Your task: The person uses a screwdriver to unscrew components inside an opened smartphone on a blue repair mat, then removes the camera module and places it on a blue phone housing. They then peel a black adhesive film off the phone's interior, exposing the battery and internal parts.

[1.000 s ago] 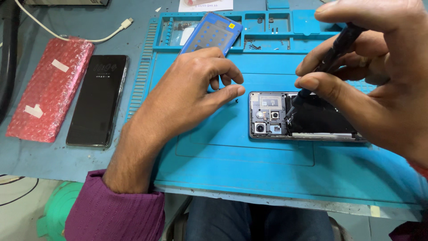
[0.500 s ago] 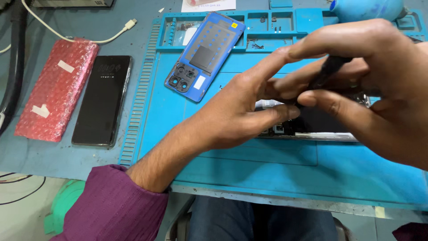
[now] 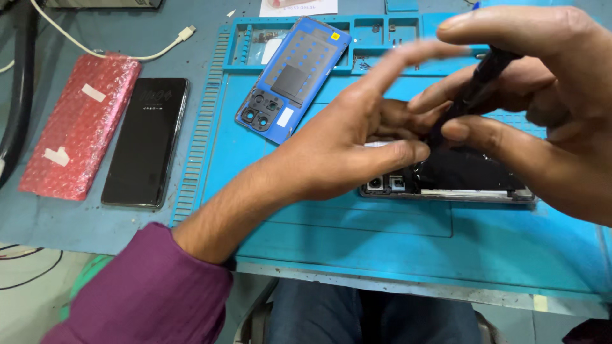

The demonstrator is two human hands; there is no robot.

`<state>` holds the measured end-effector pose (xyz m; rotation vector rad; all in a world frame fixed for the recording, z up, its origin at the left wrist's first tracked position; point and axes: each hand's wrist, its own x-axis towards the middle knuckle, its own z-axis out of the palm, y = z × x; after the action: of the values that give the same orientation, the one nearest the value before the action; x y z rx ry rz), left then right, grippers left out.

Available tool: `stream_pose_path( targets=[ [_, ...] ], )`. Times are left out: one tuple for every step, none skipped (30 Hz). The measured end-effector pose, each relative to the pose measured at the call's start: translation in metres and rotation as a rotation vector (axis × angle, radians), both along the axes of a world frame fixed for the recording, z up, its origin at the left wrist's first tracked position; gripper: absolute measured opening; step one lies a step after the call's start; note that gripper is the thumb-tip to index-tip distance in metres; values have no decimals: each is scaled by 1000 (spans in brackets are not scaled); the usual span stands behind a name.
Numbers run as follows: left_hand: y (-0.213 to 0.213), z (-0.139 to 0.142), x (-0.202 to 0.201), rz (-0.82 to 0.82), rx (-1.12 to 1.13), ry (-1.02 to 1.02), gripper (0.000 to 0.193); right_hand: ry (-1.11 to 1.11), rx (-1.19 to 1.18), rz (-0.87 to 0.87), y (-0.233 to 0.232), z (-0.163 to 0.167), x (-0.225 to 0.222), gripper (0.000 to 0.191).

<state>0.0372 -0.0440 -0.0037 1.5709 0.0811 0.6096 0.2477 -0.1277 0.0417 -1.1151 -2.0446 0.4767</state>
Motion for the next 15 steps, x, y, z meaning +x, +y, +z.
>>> stream_pose_path(
  targets=[
    [3, 1, 1, -31, -50, 17, 69, 4, -38, 15, 0, 0, 1, 67],
    [6, 1, 3, -45, -51, 27, 67, 11, -28, 26, 1, -1, 1, 65],
    [7, 1, 6, -24, -29, 52, 69, 17, -19, 35, 1, -1, 1, 64],
    [8, 1, 8, -4, -7, 77, 71, 24, -10, 12, 2, -2, 1, 64],
    [9, 1, 11, 48, 41, 119, 75, 31, 0, -11, 2, -3, 0, 64],
    [11, 0, 14, 97, 91, 156, 81, 35, 14, -66, 2, -4, 0, 66],
    [12, 0, 15, 120, 132, 131, 81, 41, 34, -88, 2, -5, 0, 66],
    [9, -2, 15, 135, 166, 107, 81, 48, 54, -109, 2, -5, 0, 65],
    [7, -3, 14, 150, 199, 87, 81, 67, 70, -97, 2, -5, 0, 63],
    [8, -3, 13, 142, 174, 79, 80, 86, 91, -80, 2, -4, -1, 61],
    [8, -3, 10, 134, 152, 71, 78, 63, 73, -112, 1, -3, -1, 62],
    [8, -3, 8, 126, 129, 64, 77, 41, 54, -145, 1, -2, -2, 63],
    [8, -3, 6, 110, 96, 57, 75, 22, 35, -175, 1, -2, -2, 63],
    [8, -3, 4, 98, 64, 53, 73, 40, 29, -139, 1, -2, -2, 63],
    [8, -2, 2, 85, 31, 50, 71, 58, 22, -104, 0, -1, -2, 64]
  ],
)
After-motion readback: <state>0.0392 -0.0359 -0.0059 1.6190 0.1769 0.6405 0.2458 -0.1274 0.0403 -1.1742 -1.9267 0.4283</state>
